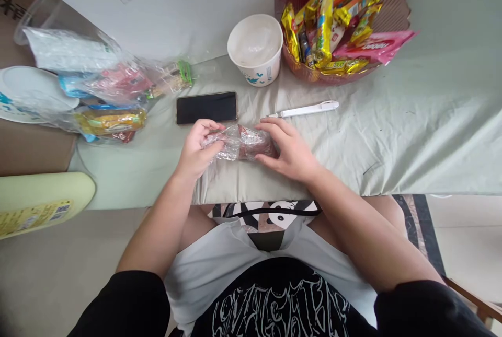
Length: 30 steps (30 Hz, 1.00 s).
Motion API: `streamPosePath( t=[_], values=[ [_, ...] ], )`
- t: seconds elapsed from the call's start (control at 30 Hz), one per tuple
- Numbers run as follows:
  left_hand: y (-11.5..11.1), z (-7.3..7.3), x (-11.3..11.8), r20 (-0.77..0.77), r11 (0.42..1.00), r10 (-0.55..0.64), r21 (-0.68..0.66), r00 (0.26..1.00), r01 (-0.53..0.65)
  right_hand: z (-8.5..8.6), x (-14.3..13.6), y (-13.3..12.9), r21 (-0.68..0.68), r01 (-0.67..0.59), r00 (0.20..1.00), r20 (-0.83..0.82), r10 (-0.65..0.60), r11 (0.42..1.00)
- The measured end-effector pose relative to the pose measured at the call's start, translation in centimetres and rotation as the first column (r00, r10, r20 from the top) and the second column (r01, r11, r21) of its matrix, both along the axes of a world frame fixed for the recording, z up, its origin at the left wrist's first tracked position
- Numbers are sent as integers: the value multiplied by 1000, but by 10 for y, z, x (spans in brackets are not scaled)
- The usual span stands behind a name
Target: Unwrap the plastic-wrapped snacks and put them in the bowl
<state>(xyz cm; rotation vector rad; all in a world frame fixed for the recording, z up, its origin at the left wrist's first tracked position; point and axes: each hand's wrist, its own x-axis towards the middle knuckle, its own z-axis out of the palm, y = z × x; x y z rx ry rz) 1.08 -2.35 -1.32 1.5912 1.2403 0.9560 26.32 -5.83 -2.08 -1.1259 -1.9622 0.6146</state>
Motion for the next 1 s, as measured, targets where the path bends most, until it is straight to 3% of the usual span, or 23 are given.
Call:
streamPosePath(
  t=[0.1, 0.2, 0.33, 0.43, 0.57, 0.67, 0.73, 0.8, 0.87, 1.0],
  values=[
    [-3, 2, -3, -95, 1000, -28, -13, 995, 27, -5, -3, -2, 16, -35, 996, 79, 33, 999],
    [-4, 3, -4, -59, 995, -78, -72, 995, 74, -5, -7, -4, 93, -29, 994, 109, 19, 995],
    [-3, 2, -4, 45, 983, -85, -162, 995, 91, 3, -9, -5, 118, 36, 999, 22, -39, 992],
    [-3, 1, -6, 75, 987, -42, -154, 996, 53, 9, -8, -6, 83, 114, 992, -63, -109, 990],
    [-1, -1, -12, 25, 993, 118, 1, 993, -118, 12, -5, -5, 13, 227, 952, -215, -219, 974],
    [3, -2, -19, 1, 958, 254, 138, 967, -251, 5, 1, 0, -97, 354, 868, -336, -366, 930],
    [4, 0, -23, -28, 930, 287, 247, 957, -272, -1, 6, 2, -134, 440, 816, -354, -458, 888],
    [2, 4, -25, -85, 898, 294, 367, 952, -244, -2, 11, 3, -106, 520, 783, -337, -522, 848],
    [-2, 8, -26, -173, 861, 283, 479, 943, -170, 1, 13, 0, 5, 540, 806, -291, -515, 842],
    [-10, 13, -21, -401, 828, 203, 557, 894, 62, 12, 11, -4, 267, 275, 960, -25, -279, 923]
  ],
)
